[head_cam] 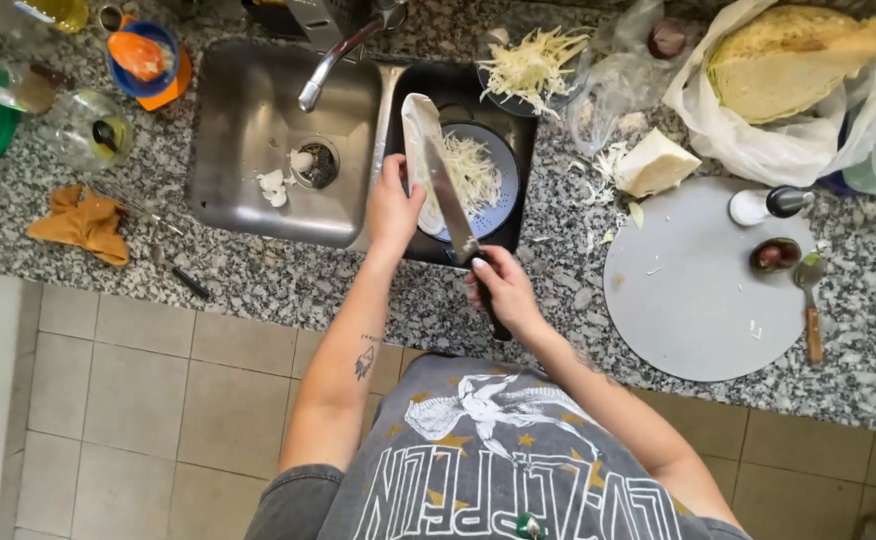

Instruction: The person chops a head of cabbage into thin strips using a knife on a cutting board. They then transfer the chopped cabbage into a colander in the sink and rinse it under running water. Finally, they peel off the outer leaves of the cabbage and continue chopping the remaining head.

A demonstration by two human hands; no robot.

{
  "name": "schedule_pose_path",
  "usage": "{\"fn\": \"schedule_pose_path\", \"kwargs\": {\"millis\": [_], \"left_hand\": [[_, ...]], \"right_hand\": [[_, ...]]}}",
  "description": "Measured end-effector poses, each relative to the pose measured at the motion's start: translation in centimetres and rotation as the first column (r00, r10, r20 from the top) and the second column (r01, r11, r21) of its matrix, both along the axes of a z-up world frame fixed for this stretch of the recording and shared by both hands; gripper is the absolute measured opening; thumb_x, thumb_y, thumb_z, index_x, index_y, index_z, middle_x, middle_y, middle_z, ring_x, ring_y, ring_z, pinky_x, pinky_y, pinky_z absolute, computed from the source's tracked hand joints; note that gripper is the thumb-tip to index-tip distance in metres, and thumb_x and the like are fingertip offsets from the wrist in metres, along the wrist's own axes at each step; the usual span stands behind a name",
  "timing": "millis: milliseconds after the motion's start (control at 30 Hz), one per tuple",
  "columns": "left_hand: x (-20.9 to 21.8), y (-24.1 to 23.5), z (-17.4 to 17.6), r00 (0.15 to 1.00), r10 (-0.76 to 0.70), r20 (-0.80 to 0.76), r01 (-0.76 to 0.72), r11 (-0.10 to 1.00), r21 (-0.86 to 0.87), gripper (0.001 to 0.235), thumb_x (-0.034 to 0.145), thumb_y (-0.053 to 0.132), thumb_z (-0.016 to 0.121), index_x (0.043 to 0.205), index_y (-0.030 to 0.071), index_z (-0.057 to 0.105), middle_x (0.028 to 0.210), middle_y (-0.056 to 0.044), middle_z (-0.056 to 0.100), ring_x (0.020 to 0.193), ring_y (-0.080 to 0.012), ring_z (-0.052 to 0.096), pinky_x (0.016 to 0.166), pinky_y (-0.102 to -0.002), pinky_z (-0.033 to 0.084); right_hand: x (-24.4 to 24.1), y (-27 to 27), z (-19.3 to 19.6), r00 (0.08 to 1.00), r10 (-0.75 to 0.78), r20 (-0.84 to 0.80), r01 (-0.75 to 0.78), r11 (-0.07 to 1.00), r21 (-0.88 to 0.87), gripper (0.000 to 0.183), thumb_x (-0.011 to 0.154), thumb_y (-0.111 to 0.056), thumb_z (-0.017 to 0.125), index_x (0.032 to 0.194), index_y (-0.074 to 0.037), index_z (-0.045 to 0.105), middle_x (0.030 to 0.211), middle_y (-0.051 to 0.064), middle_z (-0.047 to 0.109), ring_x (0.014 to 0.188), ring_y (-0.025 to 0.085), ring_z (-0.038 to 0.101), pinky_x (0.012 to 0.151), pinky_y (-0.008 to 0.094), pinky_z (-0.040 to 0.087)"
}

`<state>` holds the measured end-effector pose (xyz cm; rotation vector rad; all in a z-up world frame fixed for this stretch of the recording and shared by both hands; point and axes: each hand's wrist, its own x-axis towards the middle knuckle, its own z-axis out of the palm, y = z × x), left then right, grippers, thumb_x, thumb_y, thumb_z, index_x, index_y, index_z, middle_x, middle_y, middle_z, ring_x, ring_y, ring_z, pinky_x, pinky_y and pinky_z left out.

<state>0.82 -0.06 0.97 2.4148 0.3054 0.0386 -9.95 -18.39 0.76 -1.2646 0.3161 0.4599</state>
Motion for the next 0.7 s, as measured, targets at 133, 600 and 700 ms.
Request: {"fn": "schedule_pose_path", "kwargs": {"millis": [133,600,700], "left_hand": [[0.4,0.6,2.0,0.998,-0.045,-0.039,0.046,0.999,0.026,0.043,0.078,0.019,0.059,0.118,0.017,0.044,0.103,-0.013,0.064,0.097,-0.0375,0.062,0.08,-0.053,0.05],[-0.7,-0.1,5.9,0.999,-0.036,0.01,0.036,0.999,0.036,0.035,0.077,0.021,0.058,0.111,0.019,0.051,0.104,-0.005,0.063,0.096,-0.0339,0.062,0.081,-0.052,0.05],[-0.9,0.3,5.8,1.0,0.002,0.029,-0.003,1.0,0.024,0.031,0.076,0.022,0.058,0.107,0.02,0.053,0.099,-0.002,0.064,0.094,-0.0314,0.064,0.08,-0.049,0.05]], "right_hand": [[0.5,2.0,-2.8,0.998,0.027,0.05,-0.028,0.999,0.022,0.023,0.094,-0.015,0.051,0.116,-0.008,0.054,0.072,0.016,0.062,0.051,0.02,0.061,0.041,0.029,0.055],[2.2,3.6,1.1,0.988,-0.102,-0.12,0.136,0.939,0.317,0.015,0.095,-0.022,0.049,0.107,-0.012,0.048,0.07,0.017,0.056,0.048,0.024,0.059,0.036,0.031,0.052],[2.6,4.2,0.2,0.98,-0.099,-0.17,0.151,0.934,0.325,0.012,0.096,-0.021,0.047,0.104,-0.013,0.05,0.067,0.016,0.055,0.048,0.024,0.058,0.037,0.031,0.051]]}}
